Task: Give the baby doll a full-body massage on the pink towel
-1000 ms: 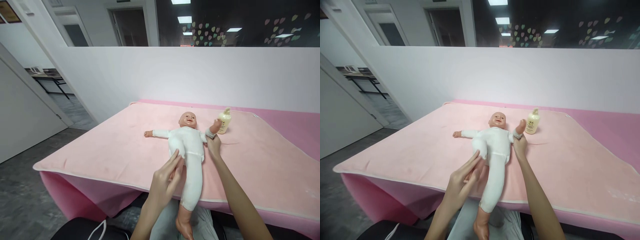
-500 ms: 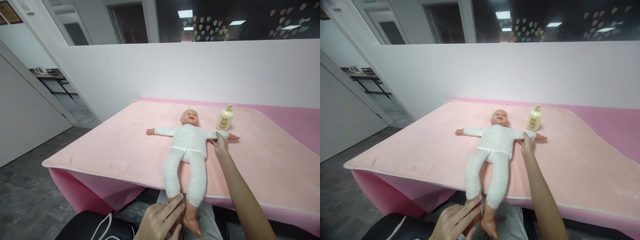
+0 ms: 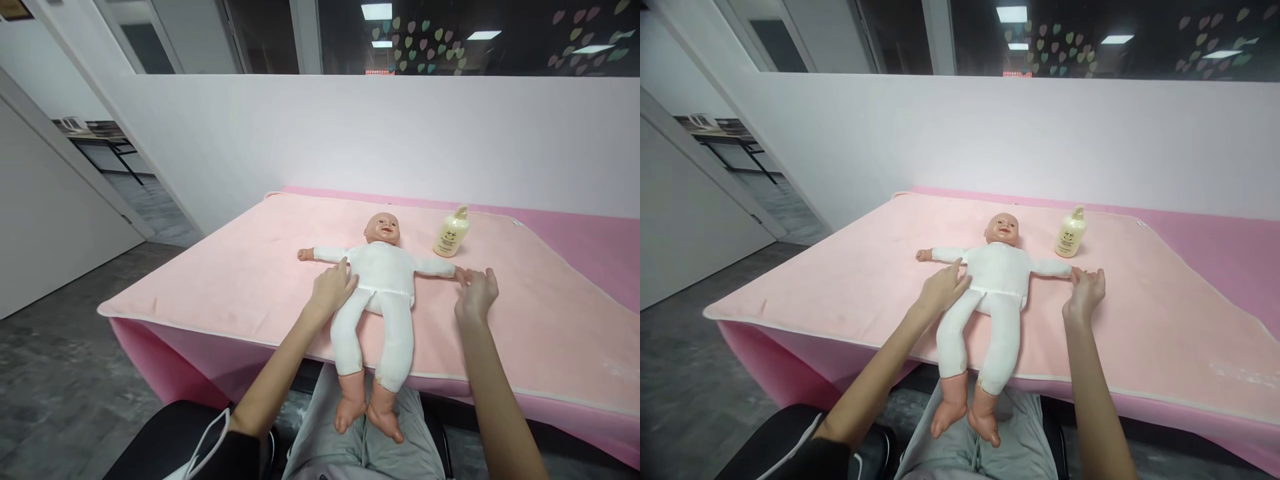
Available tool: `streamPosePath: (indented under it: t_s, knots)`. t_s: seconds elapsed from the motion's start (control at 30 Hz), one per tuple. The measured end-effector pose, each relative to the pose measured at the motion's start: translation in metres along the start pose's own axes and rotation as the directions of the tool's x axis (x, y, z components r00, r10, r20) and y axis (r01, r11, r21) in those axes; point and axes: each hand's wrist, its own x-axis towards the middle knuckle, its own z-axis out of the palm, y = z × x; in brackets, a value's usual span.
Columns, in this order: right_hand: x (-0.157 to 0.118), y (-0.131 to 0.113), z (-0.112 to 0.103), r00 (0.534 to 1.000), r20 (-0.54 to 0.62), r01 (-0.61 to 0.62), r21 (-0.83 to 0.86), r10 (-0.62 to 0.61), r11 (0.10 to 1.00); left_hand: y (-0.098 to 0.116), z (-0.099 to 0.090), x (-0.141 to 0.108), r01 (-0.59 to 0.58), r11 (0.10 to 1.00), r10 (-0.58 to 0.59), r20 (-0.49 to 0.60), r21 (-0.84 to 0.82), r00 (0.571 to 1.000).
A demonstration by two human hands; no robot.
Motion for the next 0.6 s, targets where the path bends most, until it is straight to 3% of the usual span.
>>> streamPosePath:
  t_s: [0.07, 0.1, 0.23, 0.27, 0.3, 0.37, 0.43, 0.6]
  knots:
    - [-0.044, -0.01, -0.024, 0.968, 0.219, 0.135, -0.033, -0.124, 0.99, -0.002, 0.006, 0.022, 0.049, 0.999, -0.05, 0.052, 0.022, 0.997]
    - [-0.068, -0.01, -0.038, 0.949, 0.291, 0.16, -0.1, -0.125, 0.982, -0.003, 0.009, 0.032, 0.069, 0.997, -0.071, 0.064, 0.024, 0.995]
    - [-0.158, 0.024, -0.098, 0.828, 0.561, 0.254, -0.374, 0.0, 0.892, -0.003, 0.022, 0.055, 0.145, 0.989, -0.144, 0.036, -0.037, 0.989]
    - [-0.175, 0.038, -0.109, 0.824, 0.566, 0.262, -0.41, 0.018, 0.873, -0.003, 0.027, 0.059, 0.162, 0.982, -0.162, 0.011, -0.092, 0.987]
    - [-0.19, 0.052, -0.118, 0.854, 0.519, 0.233, -0.43, 0.028, 0.872, -0.003, 0.031, 0.061, 0.175, 0.97, -0.181, -0.019, -0.166, 0.983]
    - [-0.212, 0.078, -0.128, 0.9, 0.424, 0.104, -0.441, 0.104, 0.892, -0.003, 0.041, 0.063, 0.175, 0.915, -0.215, -0.071, -0.364, 0.974]
    - [-0.225, 0.094, -0.129, 0.921, 0.334, -0.056, -0.399, 0.202, 0.915, -0.005, 0.05, 0.065, 0.16, 0.801, -0.267, -0.105, -0.578, 0.958]
    - [-0.242, 0.093, -0.112, 0.884, 0.278, -0.359, -0.109, 0.375, 0.927, -0.01, 0.067, 0.071, 0.162, 0.461, -0.46, -0.079, -0.872, 0.885]
